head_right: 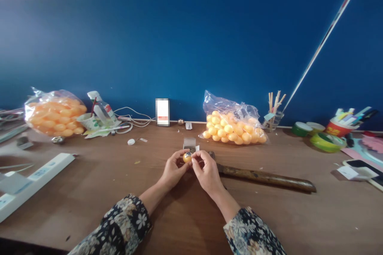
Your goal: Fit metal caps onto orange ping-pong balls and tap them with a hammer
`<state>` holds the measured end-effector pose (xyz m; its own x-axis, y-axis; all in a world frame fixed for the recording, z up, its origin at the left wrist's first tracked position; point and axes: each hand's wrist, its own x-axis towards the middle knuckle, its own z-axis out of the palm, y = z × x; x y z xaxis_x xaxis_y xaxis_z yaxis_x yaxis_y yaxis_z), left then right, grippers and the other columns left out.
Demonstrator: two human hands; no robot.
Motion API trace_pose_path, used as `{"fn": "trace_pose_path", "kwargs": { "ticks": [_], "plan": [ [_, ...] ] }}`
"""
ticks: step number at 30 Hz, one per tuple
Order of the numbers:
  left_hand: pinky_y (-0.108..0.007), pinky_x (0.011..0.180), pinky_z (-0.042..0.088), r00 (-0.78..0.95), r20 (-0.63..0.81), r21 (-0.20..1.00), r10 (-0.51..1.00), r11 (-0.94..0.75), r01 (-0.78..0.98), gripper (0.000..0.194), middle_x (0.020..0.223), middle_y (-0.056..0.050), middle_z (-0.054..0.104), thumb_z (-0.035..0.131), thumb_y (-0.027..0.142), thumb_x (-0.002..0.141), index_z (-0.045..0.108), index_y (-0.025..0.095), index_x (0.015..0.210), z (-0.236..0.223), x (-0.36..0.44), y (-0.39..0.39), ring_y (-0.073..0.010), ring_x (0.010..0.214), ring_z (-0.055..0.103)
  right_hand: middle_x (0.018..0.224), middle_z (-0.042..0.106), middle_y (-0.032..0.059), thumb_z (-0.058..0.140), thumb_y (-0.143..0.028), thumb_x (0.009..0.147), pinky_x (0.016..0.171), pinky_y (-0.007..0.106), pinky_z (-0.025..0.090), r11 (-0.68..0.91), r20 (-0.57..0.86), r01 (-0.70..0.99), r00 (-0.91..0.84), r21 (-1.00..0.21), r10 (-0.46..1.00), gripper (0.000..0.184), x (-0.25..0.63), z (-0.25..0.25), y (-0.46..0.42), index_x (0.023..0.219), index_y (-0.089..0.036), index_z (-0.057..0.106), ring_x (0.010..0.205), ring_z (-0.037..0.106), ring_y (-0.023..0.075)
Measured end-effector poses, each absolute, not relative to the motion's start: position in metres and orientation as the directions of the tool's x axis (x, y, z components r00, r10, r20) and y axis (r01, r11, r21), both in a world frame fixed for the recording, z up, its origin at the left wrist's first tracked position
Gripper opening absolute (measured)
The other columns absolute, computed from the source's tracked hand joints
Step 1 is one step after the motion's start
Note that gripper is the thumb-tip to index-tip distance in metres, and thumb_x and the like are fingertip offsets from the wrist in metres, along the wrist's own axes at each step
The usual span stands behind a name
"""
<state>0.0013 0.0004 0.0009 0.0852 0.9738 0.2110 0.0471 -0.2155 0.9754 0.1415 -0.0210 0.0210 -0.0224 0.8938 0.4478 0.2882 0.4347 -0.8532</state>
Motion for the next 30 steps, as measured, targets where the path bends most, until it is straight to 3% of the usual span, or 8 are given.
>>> {"fn": "trace_pose_path", "kwargs": {
  "ticks": [6,10,16,30],
  "plan": [
    [-0.026,0.065,0.053,0.073,0.194,0.979,0.978,-0.198,0.046,0.045,0.09,-0.008,0.069,0.071,0.027,0.069,0.06,0.015,0.111,-0.001,0.0017,0.0014,-0.0153,0.072,0.064,0.081,0.066,0.004,0.052,-0.033,0.086,0.064,0.028,0.052,0.449,0.468,0.301,-0.012,-0.841,0.884,0.014,0.1412,0.0174,-0.0196,0.085,-0.021,0.058,0.068,0.064,0.0179],
    [-0.026,0.064,0.052,0.067,0.193,0.98,0.979,-0.196,0.034,0.046,0.096,-0.008,0.067,0.071,0.028,0.069,0.057,0.015,0.111,0.0008,0.0025,0.0011,-0.0139,0.071,0.063,0.08,0.067,0.0041,0.052,-0.036,0.087,0.065,0.028,0.053,0.447,0.466,0.288,-0.002,-0.847,0.885,0.017,0.1417,0.0165,-0.0186,0.085,-0.021,0.059,0.068,0.064,0.0181],
    [-0.023,0.061,0.05,0.073,0.195,0.98,0.978,-0.197,0.023,0.036,0.09,-0.005,0.066,0.07,0.028,0.07,0.057,0.016,0.101,0.0029,0.0022,-0.0002,-0.0121,0.069,0.061,0.082,0.067,0.0039,0.051,-0.033,0.088,0.067,0.027,0.052,0.443,0.469,0.308,0.01,-0.842,0.883,0.015,0.1426,0.0167,-0.0181,0.086,-0.021,0.059,0.071,0.064,0.0173],
    [-0.023,0.06,0.05,0.064,0.195,0.98,0.979,-0.196,0.022,0.036,0.088,-0.005,0.067,0.071,0.028,0.068,0.059,0.017,0.1,0.0028,0.0027,-0.0002,-0.0122,0.067,0.061,0.086,0.068,0.0045,0.048,-0.031,0.089,0.07,0.028,0.052,0.45,0.478,0.303,0.019,-0.84,0.878,0.014,0.1437,0.0141,-0.0173,0.091,-0.021,0.058,0.075,0.066,0.0181]
  ]
}}
